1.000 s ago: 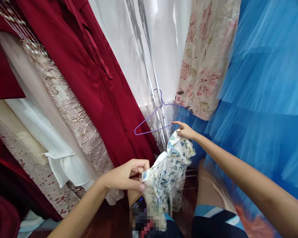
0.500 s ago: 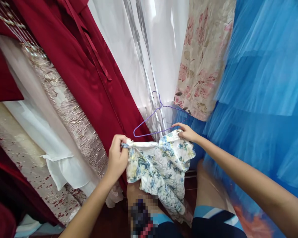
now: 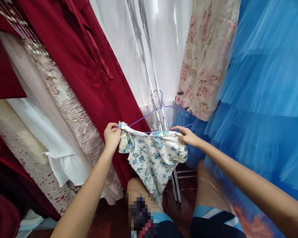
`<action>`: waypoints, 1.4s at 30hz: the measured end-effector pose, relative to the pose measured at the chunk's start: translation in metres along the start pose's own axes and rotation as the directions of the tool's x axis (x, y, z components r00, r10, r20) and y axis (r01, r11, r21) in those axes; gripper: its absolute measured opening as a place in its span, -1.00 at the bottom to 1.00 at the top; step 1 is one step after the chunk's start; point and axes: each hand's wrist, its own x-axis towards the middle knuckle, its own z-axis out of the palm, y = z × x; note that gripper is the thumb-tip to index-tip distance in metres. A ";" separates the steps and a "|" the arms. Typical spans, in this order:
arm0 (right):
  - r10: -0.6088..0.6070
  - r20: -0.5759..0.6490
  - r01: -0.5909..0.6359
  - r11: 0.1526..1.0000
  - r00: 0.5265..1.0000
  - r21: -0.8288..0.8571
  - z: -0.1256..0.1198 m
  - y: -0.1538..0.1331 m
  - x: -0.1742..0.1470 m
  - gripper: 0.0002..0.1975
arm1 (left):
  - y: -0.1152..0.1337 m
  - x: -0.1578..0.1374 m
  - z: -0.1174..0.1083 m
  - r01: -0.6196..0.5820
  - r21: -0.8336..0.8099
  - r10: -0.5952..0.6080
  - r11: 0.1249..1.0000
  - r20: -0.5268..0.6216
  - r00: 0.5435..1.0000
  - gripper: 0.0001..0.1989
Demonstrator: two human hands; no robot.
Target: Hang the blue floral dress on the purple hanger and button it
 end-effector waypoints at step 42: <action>-0.273 -0.575 -0.199 0.755 0.772 -0.625 -0.109 -0.028 0.017 -0.64 | 0.041 0.018 0.078 -0.519 0.222 0.395 0.826 0.428 0.813 -0.71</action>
